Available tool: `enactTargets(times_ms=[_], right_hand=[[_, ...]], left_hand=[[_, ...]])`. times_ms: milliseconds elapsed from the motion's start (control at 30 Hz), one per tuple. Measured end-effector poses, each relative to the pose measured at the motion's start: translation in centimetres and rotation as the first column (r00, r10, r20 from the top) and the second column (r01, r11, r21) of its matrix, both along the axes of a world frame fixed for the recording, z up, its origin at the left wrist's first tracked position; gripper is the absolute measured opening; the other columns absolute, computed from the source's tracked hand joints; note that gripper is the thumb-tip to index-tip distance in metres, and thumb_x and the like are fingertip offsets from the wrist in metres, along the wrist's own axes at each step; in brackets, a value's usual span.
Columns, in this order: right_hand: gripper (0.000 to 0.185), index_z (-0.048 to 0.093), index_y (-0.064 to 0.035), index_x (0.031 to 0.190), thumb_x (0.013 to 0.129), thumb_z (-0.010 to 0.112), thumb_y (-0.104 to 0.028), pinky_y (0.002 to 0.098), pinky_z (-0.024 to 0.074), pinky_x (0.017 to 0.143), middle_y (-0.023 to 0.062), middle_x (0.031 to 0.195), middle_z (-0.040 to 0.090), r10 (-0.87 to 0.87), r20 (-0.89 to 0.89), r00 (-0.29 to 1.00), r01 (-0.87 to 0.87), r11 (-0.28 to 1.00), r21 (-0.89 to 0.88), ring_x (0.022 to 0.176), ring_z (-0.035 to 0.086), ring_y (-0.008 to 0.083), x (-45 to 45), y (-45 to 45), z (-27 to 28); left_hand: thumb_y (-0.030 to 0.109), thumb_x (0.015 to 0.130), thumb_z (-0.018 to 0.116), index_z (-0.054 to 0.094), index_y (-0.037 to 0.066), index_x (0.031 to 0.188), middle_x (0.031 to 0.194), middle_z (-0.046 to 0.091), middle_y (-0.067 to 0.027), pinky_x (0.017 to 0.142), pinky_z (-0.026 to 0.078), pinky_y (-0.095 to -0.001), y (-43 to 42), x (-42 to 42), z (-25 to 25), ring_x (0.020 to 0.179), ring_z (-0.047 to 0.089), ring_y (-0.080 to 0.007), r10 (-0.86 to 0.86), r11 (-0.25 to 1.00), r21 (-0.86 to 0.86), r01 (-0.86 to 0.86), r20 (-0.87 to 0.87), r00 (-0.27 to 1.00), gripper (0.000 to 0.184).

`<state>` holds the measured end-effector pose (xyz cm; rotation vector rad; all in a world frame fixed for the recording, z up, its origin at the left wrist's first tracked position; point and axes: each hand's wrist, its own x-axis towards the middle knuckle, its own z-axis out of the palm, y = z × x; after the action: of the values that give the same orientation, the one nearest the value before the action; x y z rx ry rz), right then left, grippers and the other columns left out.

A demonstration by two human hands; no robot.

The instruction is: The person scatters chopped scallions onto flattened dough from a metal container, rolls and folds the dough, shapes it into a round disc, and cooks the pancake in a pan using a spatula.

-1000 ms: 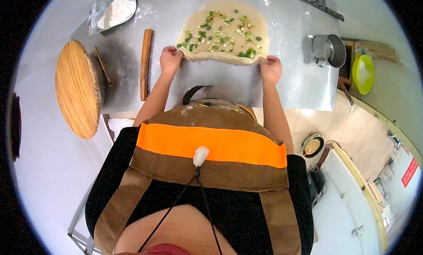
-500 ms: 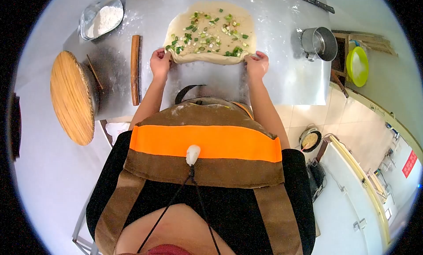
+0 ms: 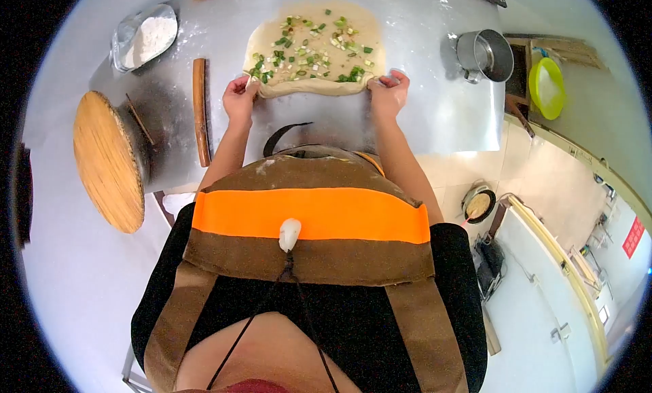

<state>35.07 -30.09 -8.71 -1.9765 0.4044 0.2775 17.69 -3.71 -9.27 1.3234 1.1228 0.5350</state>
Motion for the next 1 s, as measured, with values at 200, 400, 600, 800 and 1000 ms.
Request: enactTargets(times_ms=[200,400,600,800,1000], right_hand=[[0.05,0.053,-0.0077,0.109,0.066,0.078,-0.01,0.0316,0.0509,0.072,0.0044,0.082,0.066,0.134,-0.016,0.991,-0.135,0.977,-0.164,0.075,0.064,0.0179,-0.7,1.1,3.5],[0.04,0.055,-0.0084,0.106,0.071,0.074,-0.005,0.0282,0.0497,0.071,0.0019,0.081,0.063,0.104,0.054,0.993,-0.101,0.993,-0.062,0.074,0.061,0.0138,-0.9,1.4,2.3],[0.036,0.058,-0.0063,0.105,0.074,0.071,0.001,0.0247,0.0484,0.073,0.0004,0.088,0.057,0.074,0.161,0.984,-0.115,0.958,0.262,0.077,0.056,0.0106,-1.1,1.4,1.6],[0.02,0.064,-0.0042,0.097,0.079,0.069,-0.001,0.026,0.0502,0.07,0.0018,0.084,0.062,0.15,0.116,0.982,-0.165,0.978,0.125,0.074,0.06,0.0112,-0.3,-0.5,0.8],[0.029,0.065,-0.001,0.111,0.083,0.058,0.002,0.0284,0.0533,0.072,0.0102,0.09,0.07,0.234,0.162,0.959,-0.212,0.967,-0.144,0.078,0.066,0.0167,2.1,-1.9,1.2]], left_hand=[[0.0,0.08,0.07,0.063,0.001,0.09,0.082,0.065,-0.0029,0.061,0.046,-0.0206,0.1,-0.1,0.1,0.069,0.057,-0.0077,0.004,1.0,0.016,-0.004,0.004,1.0,0.012],[-0.002,0.083,0.065,0.062,0.001,0.09,0.081,0.063,-0.0011,0.061,0.044,-0.0199,-0.6,0.4,1.0,0.069,0.055,-0.0059,0.056,0.995,0.071,-0.064,0.102,0.993,0.008],[0.003,0.082,0.062,0.062,-0.001,0.096,0.086,0.065,-0.011,0.067,0.049,-0.0317,-2.3,2.4,3.5,0.073,0.06,-0.0196,-0.269,0.845,0.436,0.31,-0.154,0.951,0.015],[0.003,0.078,0.05,0.059,-0.003,0.105,0.099,0.062,-0.0162,0.077,0.051,-0.0416,-4.3,2.4,6.3,0.088,0.06,-0.0325,-0.447,0.122,0.612,0.781,-0.669,0.594,0.029],[0.004,0.081,0.05,0.061,0.0,0.105,0.1,0.063,-0.0153,0.077,0.051,-0.0406,-4.2,3.3,8.5,0.093,0.061,-0.0326,-0.605,0.182,0.517,0.836,-0.612,0.51,0.027]])
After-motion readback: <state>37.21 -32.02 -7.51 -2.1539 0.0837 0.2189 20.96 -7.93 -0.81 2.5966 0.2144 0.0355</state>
